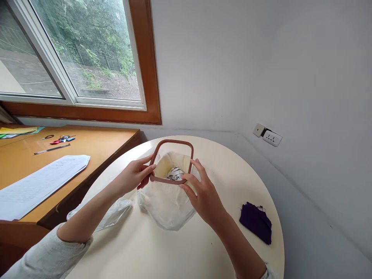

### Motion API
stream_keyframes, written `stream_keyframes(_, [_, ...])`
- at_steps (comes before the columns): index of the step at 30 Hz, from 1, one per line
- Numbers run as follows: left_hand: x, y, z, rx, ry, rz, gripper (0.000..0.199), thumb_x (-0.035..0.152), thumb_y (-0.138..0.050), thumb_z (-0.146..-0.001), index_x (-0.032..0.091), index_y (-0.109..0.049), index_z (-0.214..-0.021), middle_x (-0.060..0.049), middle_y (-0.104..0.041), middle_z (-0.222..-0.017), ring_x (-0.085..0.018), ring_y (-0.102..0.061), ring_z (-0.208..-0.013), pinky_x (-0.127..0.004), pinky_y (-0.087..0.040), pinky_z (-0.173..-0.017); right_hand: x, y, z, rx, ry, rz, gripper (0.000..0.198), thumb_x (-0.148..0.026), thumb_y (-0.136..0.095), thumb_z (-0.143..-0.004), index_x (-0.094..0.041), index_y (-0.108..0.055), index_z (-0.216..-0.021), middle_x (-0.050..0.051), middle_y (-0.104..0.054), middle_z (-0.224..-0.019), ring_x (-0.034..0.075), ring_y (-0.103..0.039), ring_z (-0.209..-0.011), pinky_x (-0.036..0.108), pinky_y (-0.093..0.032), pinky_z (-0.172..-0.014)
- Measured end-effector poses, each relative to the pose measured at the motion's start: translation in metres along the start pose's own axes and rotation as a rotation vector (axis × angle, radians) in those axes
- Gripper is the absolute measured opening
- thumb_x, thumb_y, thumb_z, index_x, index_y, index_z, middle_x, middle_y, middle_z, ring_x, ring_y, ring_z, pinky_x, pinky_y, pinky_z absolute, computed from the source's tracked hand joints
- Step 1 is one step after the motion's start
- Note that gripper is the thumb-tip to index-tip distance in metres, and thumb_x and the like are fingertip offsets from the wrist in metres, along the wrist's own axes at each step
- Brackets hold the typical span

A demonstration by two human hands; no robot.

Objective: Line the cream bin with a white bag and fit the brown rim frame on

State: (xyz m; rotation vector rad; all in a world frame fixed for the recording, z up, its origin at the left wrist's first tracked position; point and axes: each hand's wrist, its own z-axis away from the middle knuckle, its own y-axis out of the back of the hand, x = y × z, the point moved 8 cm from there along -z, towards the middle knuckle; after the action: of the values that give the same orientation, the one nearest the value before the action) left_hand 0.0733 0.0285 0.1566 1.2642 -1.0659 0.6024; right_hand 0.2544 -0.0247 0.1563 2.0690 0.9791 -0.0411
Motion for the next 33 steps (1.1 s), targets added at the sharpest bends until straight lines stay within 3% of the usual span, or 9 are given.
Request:
stream_keyframes(6, [0.001, 0.007, -0.015, 0.061, -0.015, -0.180, 0.039, 0.043, -0.039, -0.085, 0.018, -0.062, -0.104, 0.002, -0.052, -0.051, -0.010, -0.040, -0.042, -0.022, -0.033, -0.046, 0.005, -0.011, -0.003, -0.080, -0.078, -0.067, 0.013, -0.028, -0.046, -0.089, -0.023, -0.055, -0.096, 0.011, -0.033, -0.140, 0.024, -0.041, -0.127, 0.038, -0.049, -0.091])
stream_keyframes(10, [0.001, 0.009, -0.019, 0.091, -0.037, -0.303, 0.038, 0.042, -0.038, -0.084, 0.019, -0.065, -0.097, -0.001, -0.059, -0.062, -0.014, -0.048, -0.056, -0.024, -0.036, -0.053, 0.007, -0.014, -0.003, -0.111, -0.119, -0.075, 0.012, -0.028, -0.045, -0.089, -0.023, -0.055, -0.094, 0.011, -0.034, -0.140, 0.023, -0.043, -0.125, 0.037, -0.049, -0.089])
stream_keyframes(13, [-0.002, 0.006, -0.020, 0.064, -0.021, -0.410, 0.039, 0.041, -0.035, -0.084, 0.018, -0.066, -0.092, -0.001, -0.057, -0.062, -0.014, -0.046, -0.055, -0.024, -0.034, -0.052, 0.008, -0.014, -0.003, -0.122, -0.138, -0.063, 0.013, -0.031, -0.045, -0.089, -0.023, -0.055, -0.092, 0.011, -0.038, -0.137, 0.024, -0.039, -0.128, 0.039, -0.047, -0.090])
stream_keyframes(17, [-0.007, 0.004, -0.020, 0.065, 0.003, -0.475, 0.041, 0.039, -0.034, -0.084, 0.019, -0.062, -0.106, 0.001, -0.053, -0.056, -0.015, -0.047, -0.054, -0.024, -0.032, -0.051, 0.007, -0.017, -0.002, -0.160, -0.161, -0.065, 0.013, -0.031, -0.043, -0.090, -0.022, -0.051, -0.089, 0.012, -0.043, -0.134, 0.024, -0.030, -0.134, 0.040, -0.044, -0.095])
stream_keyframes(20, [-0.012, 0.001, -0.022, 0.052, 0.016, -0.480, 0.042, 0.037, -0.033, -0.084, 0.020, -0.056, -0.115, 0.000, -0.058, -0.062, -0.017, -0.052, -0.059, -0.025, -0.036, -0.054, 0.006, -0.021, -0.001, -0.188, -0.154, -0.050, 0.013, -0.031, -0.040, -0.091, -0.021, -0.048, -0.087, 0.013, -0.050, -0.128, 0.023, -0.026, -0.136, 0.041, -0.041, -0.098])
stream_keyframes(23, [-0.015, -0.001, -0.024, 0.039, 0.018, -0.517, 0.037, 0.034, -0.030, -0.085, 0.020, -0.059, -0.104, -0.003, -0.062, -0.072, -0.018, -0.055, -0.064, -0.026, -0.038, -0.056, 0.007, -0.025, -0.001, -0.194, -0.137, -0.024, 0.012, -0.031, -0.040, -0.091, -0.021, -0.047, -0.087, 0.014, -0.055, -0.122, 0.023, -0.027, -0.135, 0.043, -0.038, -0.101])
stream_keyframes(27, [-0.013, -0.002, -0.022, 0.042, 0.048, -0.654, 0.031, 0.025, -0.028, -0.084, 0.018, -0.057, -0.092, -0.005, -0.060, -0.069, -0.018, -0.053, -0.058, -0.025, -0.034, -0.049, 0.006, -0.028, -0.002, -0.182, -0.099, 0.009, 0.013, -0.031, -0.041, -0.091, -0.020, -0.047, -0.089, 0.013, -0.061, -0.111, 0.024, -0.032, -0.133, 0.044, -0.037, -0.102])
stream_keyframes(33, [-0.004, -0.008, -0.021, -0.010, 0.074, -0.845, 0.030, 0.019, -0.025, -0.083, 0.017, -0.053, -0.093, -0.007, -0.061, -0.068, -0.020, -0.054, -0.054, -0.026, -0.031, -0.045, 0.006, -0.026, -0.005, -0.147, -0.085, 0.059, 0.017, -0.034, -0.045, -0.089, -0.019, -0.050, -0.088, 0.013, -0.061, -0.112, 0.025, -0.038, -0.129, 0.043, -0.038, -0.099])
